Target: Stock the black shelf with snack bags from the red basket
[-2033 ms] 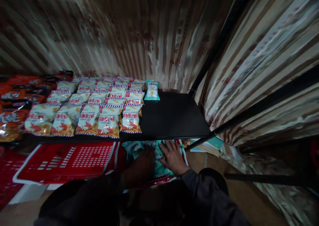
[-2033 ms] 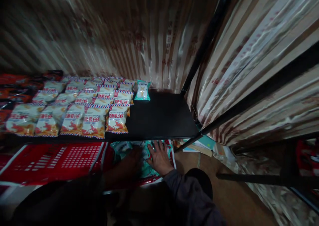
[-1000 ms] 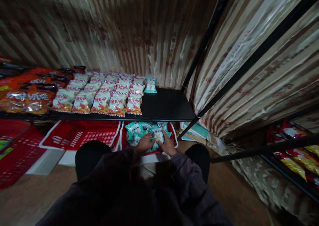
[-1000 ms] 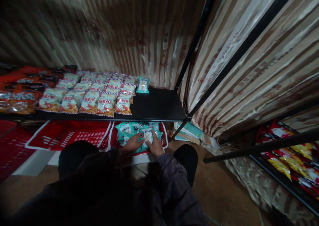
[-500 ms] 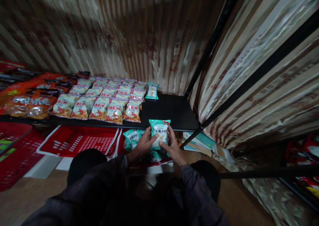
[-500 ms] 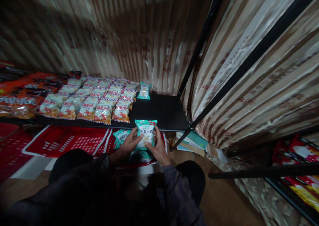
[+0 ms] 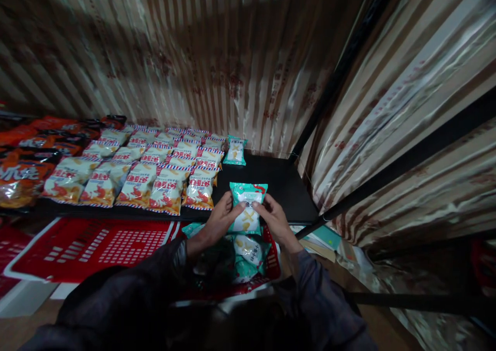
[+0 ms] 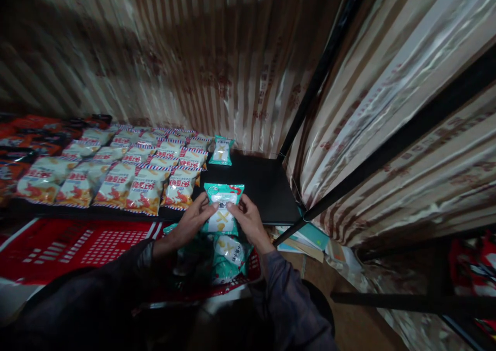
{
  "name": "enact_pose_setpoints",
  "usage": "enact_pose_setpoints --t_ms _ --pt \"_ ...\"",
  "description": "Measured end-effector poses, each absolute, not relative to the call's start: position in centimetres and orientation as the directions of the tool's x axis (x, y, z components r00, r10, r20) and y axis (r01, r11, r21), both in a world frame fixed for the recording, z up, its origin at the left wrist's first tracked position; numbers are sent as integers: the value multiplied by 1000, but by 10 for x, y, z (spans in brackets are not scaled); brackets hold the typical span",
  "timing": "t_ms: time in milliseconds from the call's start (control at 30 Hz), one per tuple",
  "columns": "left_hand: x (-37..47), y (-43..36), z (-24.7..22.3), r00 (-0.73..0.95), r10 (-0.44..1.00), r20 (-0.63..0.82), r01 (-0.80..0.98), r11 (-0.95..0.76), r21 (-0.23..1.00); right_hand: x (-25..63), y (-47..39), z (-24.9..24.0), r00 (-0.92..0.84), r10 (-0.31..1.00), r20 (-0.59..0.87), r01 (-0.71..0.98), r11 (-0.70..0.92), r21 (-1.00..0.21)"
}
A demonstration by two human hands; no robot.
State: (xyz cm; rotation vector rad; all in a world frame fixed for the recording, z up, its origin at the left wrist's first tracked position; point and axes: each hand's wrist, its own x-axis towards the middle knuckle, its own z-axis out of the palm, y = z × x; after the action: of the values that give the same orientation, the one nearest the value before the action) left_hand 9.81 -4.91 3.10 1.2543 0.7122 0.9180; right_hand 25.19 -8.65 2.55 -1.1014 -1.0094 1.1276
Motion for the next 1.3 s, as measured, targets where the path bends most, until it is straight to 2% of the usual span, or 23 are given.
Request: enact_pose_setpoints --t_ms 367,633,833,967,1133,1300 --pt "104 -41 26 333 942 -41 -179 106 978 243 -84 19 221 974 57 -186 99 -978" --pt "94 -36 34 333 943 26 -181 37 983 241 -85 10 239 968 83 -171 126 -977" --pt "97 -33 27 335 942 -26 -197 97 976 252 -83 7 239 966 94 -103 122 -987" --pt "104 -34 22 356 934 -24 -215 107 971 258 -79 6 325 945 45 -146 97 -985" --pt "107 -33 20 352 935 -40 -168 105 980 258 -74 5 359 933 -8 -251 89 -964" --pt "107 -33 23 359 932 -54 -112 101 989 259 -67 1 419 906 -53 -283 75 -956"
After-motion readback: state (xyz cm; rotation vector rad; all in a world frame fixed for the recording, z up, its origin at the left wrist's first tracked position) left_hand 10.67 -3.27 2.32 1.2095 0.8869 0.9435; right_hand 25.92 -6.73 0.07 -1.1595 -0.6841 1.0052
